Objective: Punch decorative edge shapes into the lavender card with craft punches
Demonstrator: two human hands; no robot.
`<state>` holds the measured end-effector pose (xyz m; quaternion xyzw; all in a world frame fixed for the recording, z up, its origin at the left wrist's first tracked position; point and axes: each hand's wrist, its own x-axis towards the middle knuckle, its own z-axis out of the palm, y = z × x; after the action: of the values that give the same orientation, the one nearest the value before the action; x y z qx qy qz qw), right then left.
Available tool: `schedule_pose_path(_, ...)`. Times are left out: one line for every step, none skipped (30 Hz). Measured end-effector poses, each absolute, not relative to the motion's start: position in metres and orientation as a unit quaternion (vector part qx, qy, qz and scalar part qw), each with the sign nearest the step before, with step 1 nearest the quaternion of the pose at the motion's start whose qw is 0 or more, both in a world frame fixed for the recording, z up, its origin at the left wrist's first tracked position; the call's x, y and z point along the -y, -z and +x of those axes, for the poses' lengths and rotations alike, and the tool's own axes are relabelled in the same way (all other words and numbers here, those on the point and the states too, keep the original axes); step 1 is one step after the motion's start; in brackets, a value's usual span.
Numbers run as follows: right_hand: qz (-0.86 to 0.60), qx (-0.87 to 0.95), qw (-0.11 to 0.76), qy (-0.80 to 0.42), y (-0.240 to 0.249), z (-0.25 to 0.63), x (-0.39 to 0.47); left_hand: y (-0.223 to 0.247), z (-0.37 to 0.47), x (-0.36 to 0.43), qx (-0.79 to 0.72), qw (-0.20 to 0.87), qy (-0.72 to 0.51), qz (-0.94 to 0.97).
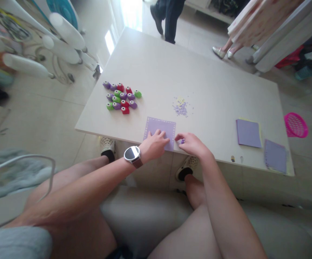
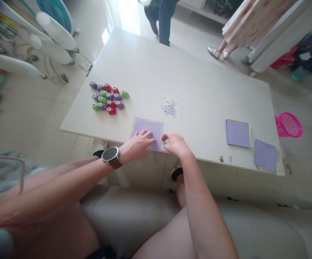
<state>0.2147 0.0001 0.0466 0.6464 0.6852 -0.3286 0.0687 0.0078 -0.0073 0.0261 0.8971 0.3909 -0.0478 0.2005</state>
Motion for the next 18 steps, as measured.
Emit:
schedule_pose_path(0.651, -0.682, 0.064, 0.328, -0.046, 0.215, 0.0, -0.026, 0.008, 0.007, -0.391, 0.2, 0.048, 0.897)
schedule_pose_path(0.658, -0.677, 0.058, 0.324, -0.045, 0.216, -0.001, -0.025, 0.008, 0.007, -0.391, 0.199, 0.046, 0.897)
schedule_pose_path(0.667, -0.671, 0.053, 0.318, -0.044, 0.217, -0.001, -0.024, 0.008, 0.008, -0.391, 0.199, 0.045, 0.898)
schedule_pose_path(0.677, -0.665, 0.048, 0.311, -0.043, 0.219, -0.001, -0.024, 0.008, 0.008, -0.392, 0.198, 0.044, 0.897)
schedule_pose_path(0.686, -0.66, 0.042, 0.303, -0.041, 0.22, -0.002, -0.024, 0.008, 0.008, -0.392, 0.198, 0.044, 0.897)
schedule_pose_path(0.693, -0.656, 0.034, 0.298, -0.04, 0.222, -0.002, -0.024, 0.008, 0.007, -0.393, 0.197, 0.044, 0.897)
schedule_pose_path(0.698, -0.651, 0.024, 0.296, -0.039, 0.223, -0.002, -0.024, 0.008, 0.007, -0.393, 0.196, 0.045, 0.897)
schedule_pose_path(0.703, -0.646, 0.013, 0.298, -0.038, 0.225, -0.003, -0.024, 0.008, 0.007, -0.393, 0.196, 0.046, 0.897)
schedule_pose_path(0.708, -0.639, 0.002, 0.301, -0.037, 0.227, -0.004, -0.024, 0.008, 0.007, -0.394, 0.196, 0.047, 0.897)
schedule_pose_path(0.713, -0.632, -0.007, 0.304, -0.036, 0.228, -0.004, -0.025, 0.008, 0.007, -0.394, 0.196, 0.048, 0.897)
schedule_pose_path(0.719, -0.625, -0.012, 0.305, -0.035, 0.23, -0.005, -0.025, 0.009, 0.007, -0.394, 0.196, 0.049, 0.897)
schedule_pose_path(0.724, -0.619, -0.015, 0.304, -0.034, 0.231, -0.006, -0.025, 0.009, 0.007, -0.394, 0.197, 0.05, 0.897)
schedule_pose_path(0.729, -0.615, -0.016, 0.301, -0.033, 0.232, -0.006, -0.026, 0.009, 0.007, -0.394, 0.197, 0.049, 0.896)
schedule_pose_path(0.731, -0.613, -0.017, 0.3, -0.033, 0.232, -0.007, -0.026, 0.009, 0.008, -0.395, 0.197, 0.049, 0.896)
schedule_pose_path(0.73, -0.613, -0.018, 0.302, -0.032, 0.233, -0.007, -0.026, 0.009, 0.008, -0.395, 0.198, 0.049, 0.896)
schedule_pose_path(0.726, -0.616, -0.019, 0.307, -0.031, 0.232, -0.007, -0.026, 0.009, 0.008, -0.395, 0.198, 0.049, 0.896)
schedule_pose_path(0.72, -0.618, -0.019, 0.315, -0.03, 0.232, -0.008, -0.026, 0.009, 0.008, -0.396, 0.199, 0.048, 0.895)
schedule_pose_path(0.713, -0.621, -0.017, 0.324, -0.029, 0.231, -0.008, -0.026, 0.009, 0.008, -0.397, 0.2, 0.048, 0.895)
